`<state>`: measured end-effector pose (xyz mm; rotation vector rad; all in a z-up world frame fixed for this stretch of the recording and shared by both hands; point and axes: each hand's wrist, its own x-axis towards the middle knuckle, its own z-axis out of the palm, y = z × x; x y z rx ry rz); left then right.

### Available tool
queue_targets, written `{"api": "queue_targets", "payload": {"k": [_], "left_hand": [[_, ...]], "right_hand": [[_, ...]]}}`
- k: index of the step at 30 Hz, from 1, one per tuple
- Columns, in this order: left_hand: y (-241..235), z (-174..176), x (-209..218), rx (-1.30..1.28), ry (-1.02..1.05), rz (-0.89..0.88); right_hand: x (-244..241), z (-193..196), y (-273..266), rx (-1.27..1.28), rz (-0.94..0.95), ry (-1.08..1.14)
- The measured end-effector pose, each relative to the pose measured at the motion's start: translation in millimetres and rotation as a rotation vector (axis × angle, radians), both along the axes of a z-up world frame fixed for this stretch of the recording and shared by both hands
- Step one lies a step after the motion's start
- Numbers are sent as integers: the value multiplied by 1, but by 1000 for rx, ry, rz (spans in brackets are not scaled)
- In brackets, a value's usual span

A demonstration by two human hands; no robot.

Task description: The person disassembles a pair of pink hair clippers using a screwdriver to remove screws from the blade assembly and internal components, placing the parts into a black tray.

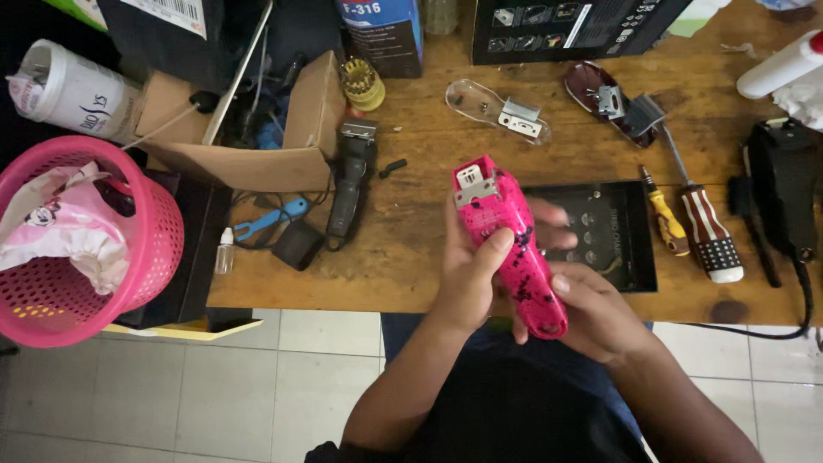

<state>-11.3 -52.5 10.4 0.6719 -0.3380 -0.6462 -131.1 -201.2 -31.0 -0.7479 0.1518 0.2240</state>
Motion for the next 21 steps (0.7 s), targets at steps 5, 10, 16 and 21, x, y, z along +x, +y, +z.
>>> {"api": "queue_targets", "payload": {"k": [5, 10, 16, 21], "left_hand": [[-5, 0, -5, -62, -20, -11], [-4, -1, -7, 78, -66, 9], [-9, -6, -25, 264, -339, 48], [-10, -4, -39, 314, -433, 119]], "right_hand": [[4, 21, -12, -600, -9, 96], [3, 81, -16, -1397, -166, -242], [20, 121, -11, -1599, -494, -562], [27, 123, -2, -1691, -514, -618]]}}
